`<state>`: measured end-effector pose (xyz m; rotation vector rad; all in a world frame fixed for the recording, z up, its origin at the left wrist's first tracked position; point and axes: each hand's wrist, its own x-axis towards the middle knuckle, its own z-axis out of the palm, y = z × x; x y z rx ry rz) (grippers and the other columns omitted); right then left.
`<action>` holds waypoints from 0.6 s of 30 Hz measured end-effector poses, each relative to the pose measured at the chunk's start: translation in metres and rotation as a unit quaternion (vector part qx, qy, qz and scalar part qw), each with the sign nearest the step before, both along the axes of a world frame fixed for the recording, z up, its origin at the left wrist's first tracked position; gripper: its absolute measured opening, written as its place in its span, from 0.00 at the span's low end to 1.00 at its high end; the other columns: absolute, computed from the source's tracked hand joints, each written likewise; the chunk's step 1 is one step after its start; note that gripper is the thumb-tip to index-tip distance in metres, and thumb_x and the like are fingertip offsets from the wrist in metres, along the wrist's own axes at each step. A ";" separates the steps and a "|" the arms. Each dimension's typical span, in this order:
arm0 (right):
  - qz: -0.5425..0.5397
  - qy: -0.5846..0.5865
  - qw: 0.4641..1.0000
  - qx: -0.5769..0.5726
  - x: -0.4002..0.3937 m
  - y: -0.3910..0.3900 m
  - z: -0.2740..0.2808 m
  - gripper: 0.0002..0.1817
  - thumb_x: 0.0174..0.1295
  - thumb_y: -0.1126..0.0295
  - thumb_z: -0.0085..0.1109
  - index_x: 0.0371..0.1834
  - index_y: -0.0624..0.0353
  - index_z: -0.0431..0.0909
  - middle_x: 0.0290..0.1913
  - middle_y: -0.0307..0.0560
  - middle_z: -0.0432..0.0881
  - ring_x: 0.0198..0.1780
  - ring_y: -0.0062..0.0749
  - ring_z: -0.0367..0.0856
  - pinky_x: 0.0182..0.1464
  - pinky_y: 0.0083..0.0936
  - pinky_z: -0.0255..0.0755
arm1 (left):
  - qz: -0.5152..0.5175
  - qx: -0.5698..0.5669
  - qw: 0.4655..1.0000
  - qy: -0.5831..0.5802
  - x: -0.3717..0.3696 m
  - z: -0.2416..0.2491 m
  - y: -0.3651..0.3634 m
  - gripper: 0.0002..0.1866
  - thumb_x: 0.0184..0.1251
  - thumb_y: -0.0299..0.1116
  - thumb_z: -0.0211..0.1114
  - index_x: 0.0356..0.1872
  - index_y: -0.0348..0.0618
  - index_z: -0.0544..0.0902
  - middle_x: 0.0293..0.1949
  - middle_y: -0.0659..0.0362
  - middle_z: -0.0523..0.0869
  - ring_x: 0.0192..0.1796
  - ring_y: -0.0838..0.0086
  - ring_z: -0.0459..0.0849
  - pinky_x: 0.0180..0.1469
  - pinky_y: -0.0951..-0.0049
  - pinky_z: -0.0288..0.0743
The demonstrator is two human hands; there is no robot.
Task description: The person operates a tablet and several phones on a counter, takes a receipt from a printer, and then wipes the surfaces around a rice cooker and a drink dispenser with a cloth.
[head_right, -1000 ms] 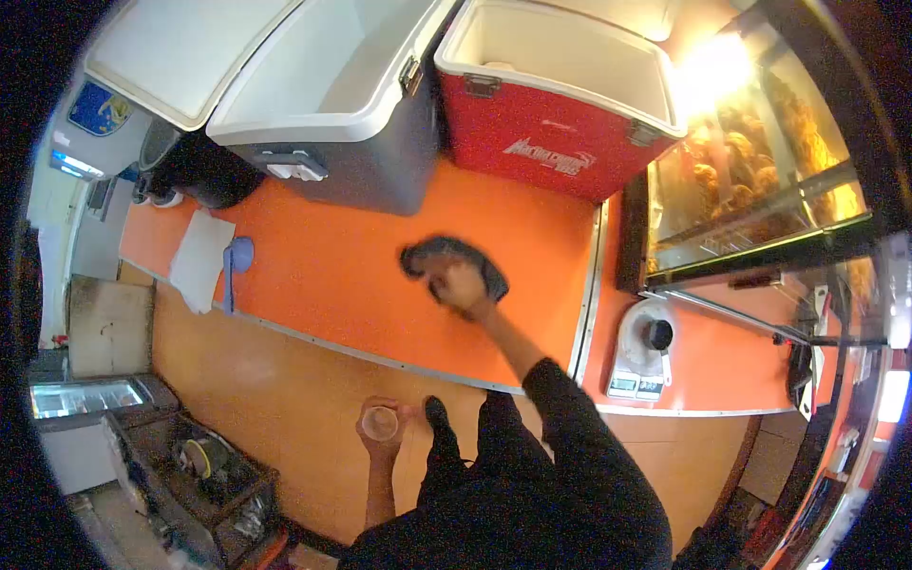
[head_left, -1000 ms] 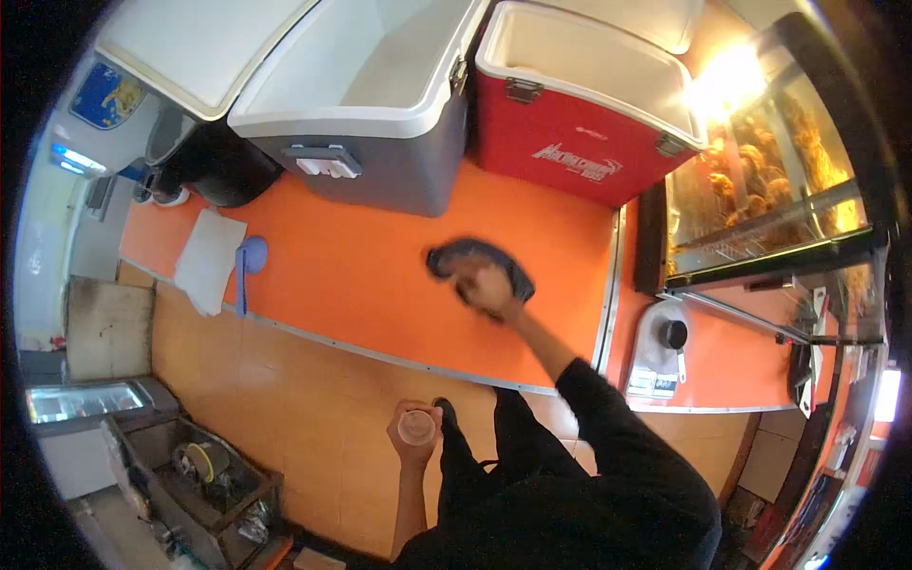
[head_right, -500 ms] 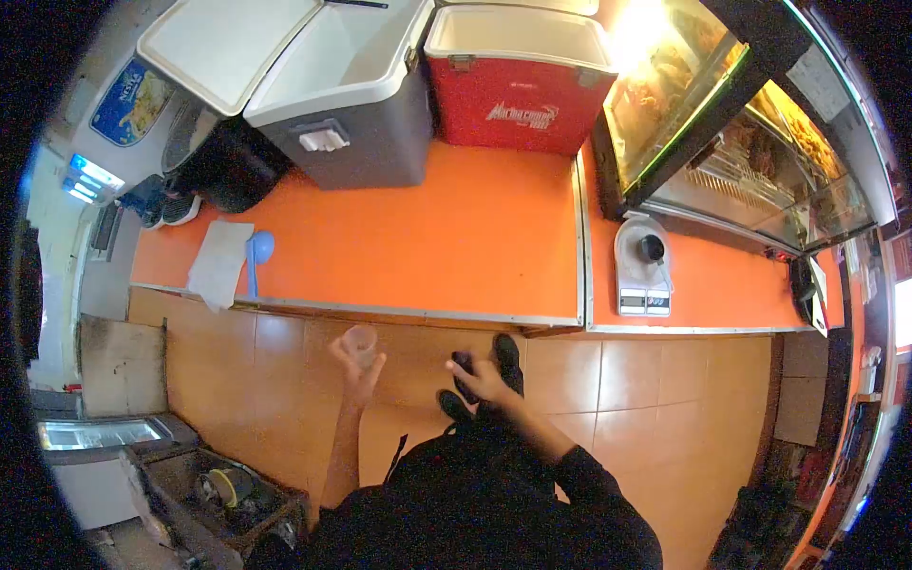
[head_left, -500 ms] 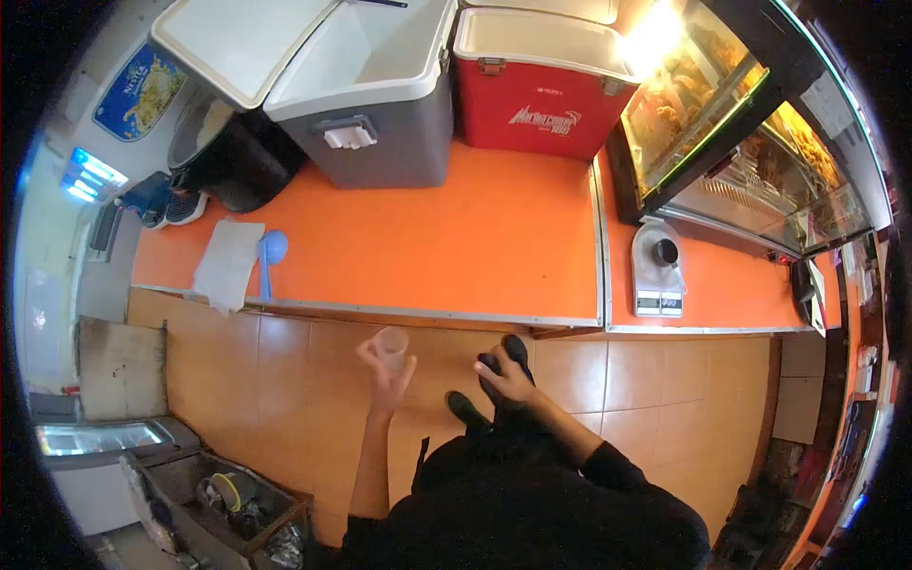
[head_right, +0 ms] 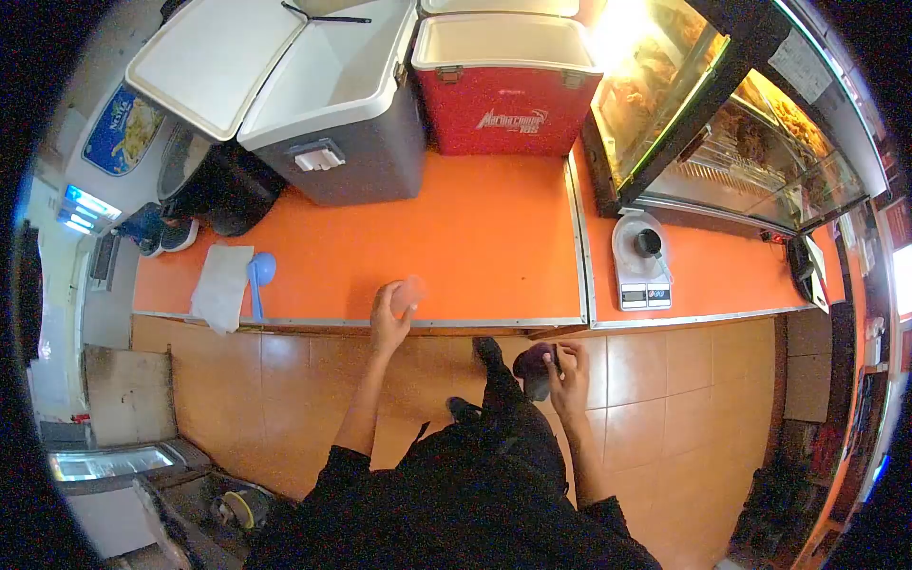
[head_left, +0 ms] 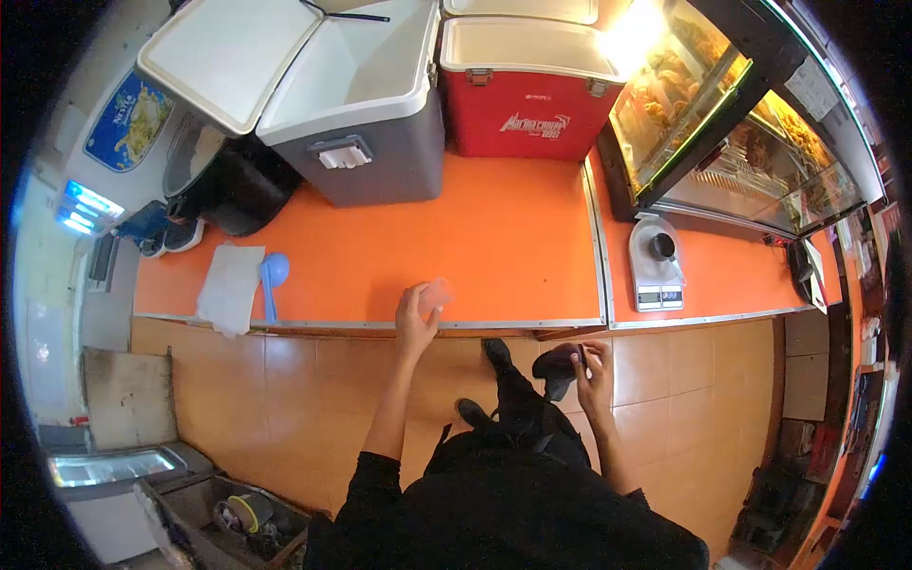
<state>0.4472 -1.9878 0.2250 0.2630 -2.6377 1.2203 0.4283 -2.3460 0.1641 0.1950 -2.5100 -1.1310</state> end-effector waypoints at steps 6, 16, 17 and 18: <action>-0.087 -0.191 0.977 0.032 -0.032 0.021 0.014 0.22 0.78 0.58 0.41 0.50 0.65 0.79 0.36 0.60 0.85 0.34 0.44 0.85 0.34 0.38 0.73 | -0.003 -0.034 0.998 -0.050 -0.017 0.012 -0.003 0.24 0.56 0.29 0.72 0.55 0.45 0.76 0.52 0.50 0.81 0.56 0.54 0.79 0.57 0.53 0.72; -0.013 -0.167 0.950 -0.262 -0.072 0.039 0.015 0.22 0.79 0.59 0.38 0.52 0.66 0.77 0.40 0.42 0.82 0.44 0.25 0.76 0.52 0.25 0.69 | 0.001 0.021 0.999 -0.032 -0.025 0.008 -0.005 0.22 0.57 0.29 0.71 0.54 0.40 0.76 0.51 0.50 0.81 0.55 0.55 0.80 0.56 0.57 0.73; -0.029 -0.149 0.956 -0.249 -0.077 0.035 0.017 0.21 0.79 0.59 0.39 0.55 0.66 0.76 0.43 0.43 0.81 0.46 0.26 0.76 0.54 0.25 0.68 | 0.001 0.021 0.999 -0.033 -0.025 0.009 -0.004 0.22 0.57 0.29 0.71 0.54 0.40 0.76 0.51 0.50 0.81 0.55 0.55 0.80 0.56 0.57 0.73; -0.045 -0.130 0.962 -0.237 -0.087 0.028 0.023 0.21 0.78 0.60 0.39 0.57 0.66 0.74 0.46 0.44 0.80 0.48 0.27 0.76 0.56 0.25 0.68 | 0.007 0.039 0.999 -0.001 -0.025 0.011 -0.004 0.22 0.59 0.30 0.72 0.54 0.40 0.75 0.51 0.50 0.81 0.55 0.57 0.80 0.56 0.59 0.74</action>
